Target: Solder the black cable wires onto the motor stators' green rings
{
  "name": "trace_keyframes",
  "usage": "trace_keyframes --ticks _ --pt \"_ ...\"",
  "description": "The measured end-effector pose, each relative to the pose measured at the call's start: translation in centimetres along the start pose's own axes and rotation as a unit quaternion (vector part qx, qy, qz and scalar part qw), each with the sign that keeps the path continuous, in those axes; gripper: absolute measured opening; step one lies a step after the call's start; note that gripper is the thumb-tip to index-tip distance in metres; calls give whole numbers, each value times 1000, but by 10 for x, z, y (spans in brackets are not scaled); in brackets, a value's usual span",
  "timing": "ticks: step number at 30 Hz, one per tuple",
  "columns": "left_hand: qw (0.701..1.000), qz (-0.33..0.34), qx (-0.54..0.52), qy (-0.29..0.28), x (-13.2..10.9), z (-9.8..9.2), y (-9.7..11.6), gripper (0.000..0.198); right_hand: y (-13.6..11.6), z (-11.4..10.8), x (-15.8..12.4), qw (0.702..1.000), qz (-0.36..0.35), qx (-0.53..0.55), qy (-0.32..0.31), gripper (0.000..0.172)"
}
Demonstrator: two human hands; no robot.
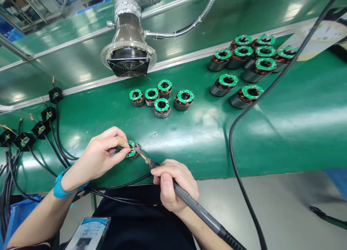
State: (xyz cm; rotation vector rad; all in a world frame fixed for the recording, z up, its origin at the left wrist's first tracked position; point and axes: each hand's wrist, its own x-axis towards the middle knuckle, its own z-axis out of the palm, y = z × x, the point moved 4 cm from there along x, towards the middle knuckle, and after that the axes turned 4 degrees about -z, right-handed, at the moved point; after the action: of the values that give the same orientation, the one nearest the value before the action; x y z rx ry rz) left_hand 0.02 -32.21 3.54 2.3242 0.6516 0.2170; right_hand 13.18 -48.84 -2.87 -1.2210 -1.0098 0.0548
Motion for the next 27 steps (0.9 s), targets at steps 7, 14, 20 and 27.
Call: trace_keyframes --ticks 7,14,20,27 --pt "1000 0 -1 0 0 0 2 13 1 3 0 1000 -3 -3 -8 25" --pt "1000 0 2 -4 2 0 1 13 0 -3 -3 1000 7 -10 28 27" --pt "1000 2 4 -4 2 0 1 14 0 1 -2 1000 -22 20 6 24" --pt "1000 -5 20 -6 2 -1 4 14 4 -5 -5 997 5 14 78 25"
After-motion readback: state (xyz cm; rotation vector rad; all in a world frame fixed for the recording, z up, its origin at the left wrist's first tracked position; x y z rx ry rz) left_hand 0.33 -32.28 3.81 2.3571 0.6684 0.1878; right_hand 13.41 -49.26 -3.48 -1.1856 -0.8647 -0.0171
